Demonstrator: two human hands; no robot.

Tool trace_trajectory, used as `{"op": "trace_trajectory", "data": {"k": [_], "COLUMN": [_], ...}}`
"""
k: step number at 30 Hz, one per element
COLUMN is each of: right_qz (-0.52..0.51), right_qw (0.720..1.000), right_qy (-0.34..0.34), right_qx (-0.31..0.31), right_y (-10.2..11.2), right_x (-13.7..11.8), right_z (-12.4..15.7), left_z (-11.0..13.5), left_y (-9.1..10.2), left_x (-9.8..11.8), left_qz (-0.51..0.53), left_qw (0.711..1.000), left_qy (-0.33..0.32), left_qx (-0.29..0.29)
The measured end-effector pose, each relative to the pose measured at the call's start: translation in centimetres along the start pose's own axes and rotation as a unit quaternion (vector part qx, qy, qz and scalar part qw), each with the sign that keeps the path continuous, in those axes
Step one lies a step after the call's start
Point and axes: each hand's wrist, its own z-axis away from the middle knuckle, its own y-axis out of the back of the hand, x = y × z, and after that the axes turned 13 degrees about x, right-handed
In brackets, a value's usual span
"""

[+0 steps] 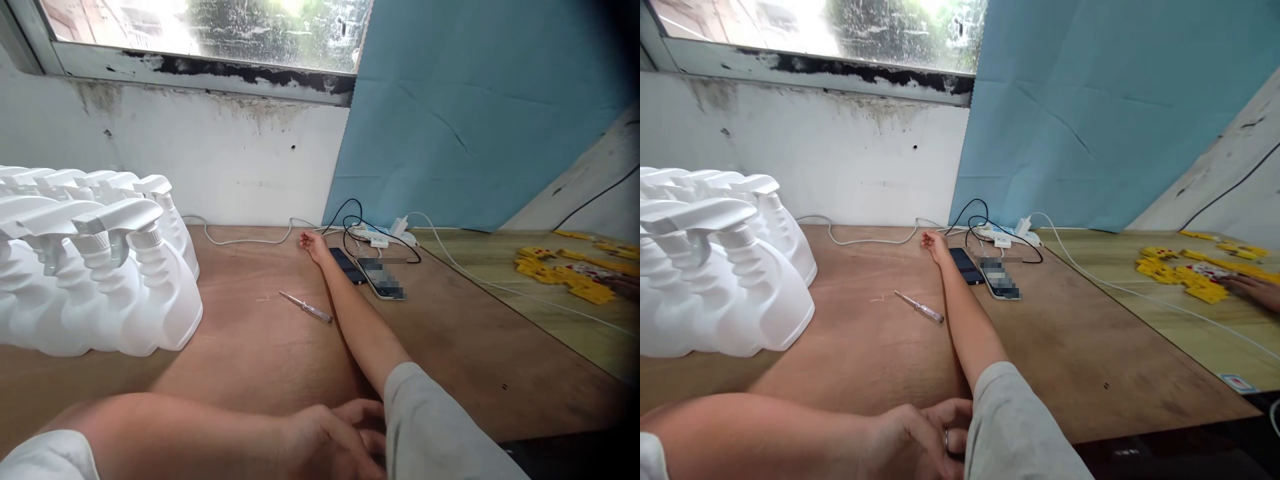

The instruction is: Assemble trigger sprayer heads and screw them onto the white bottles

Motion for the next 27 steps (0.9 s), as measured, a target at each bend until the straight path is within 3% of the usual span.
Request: {"op": "trace_trajectory", "data": {"k": [3, 9, 12, 15, 18, 20, 25, 27], "right_qz": [0.033, 0.105, 0.132, 0.143, 0.131, 0.116, 0.084, 0.078], "right_qw": [0.999, 0.993, 0.989, 0.983, 0.972, 0.956, 0.895, 0.882], "right_qy": [0.011, 0.039, 0.058, 0.091, 0.142, 0.176, 0.222, 0.204], "right_qx": [-0.007, -0.027, -0.039, -0.071, -0.136, -0.203, -0.379, -0.418], "right_y": [-0.3, -1.3, -2.1, -4.0, -7.2, -9.6, -14.6, -15.9], "right_x": [0.2, 0.3, -1.1, -3.9, -7.2, -9.0, -10.9, -11.0], "right_z": [0.2, 1.3, 2.1, 3.8, 7.3, 10.6, 19.0, 21.3], "left_z": [-0.6, -0.9, 0.0, 1.6, 3.0, 3.8, 5.1, 5.3], "left_y": [0.0, -0.1, 0.0, 0.4, 1.0, 1.5, 2.5, 2.8], "left_x": [-0.3, -1.0, -0.3, 0.8, 1.8, 2.3, 2.8, 2.9], "left_qz": [-0.014, -0.097, -0.165, -0.289, -0.362, -0.369, -0.324, -0.321], "left_qw": [0.999, 0.985, 0.973, 0.928, 0.880, 0.868, 0.889, 0.889], "left_qy": [0.007, -0.042, -0.091, -0.213, -0.293, -0.310, -0.273, -0.266], "left_qx": [0.045, 0.139, 0.130, 0.096, 0.094, 0.119, 0.173, 0.190]}}
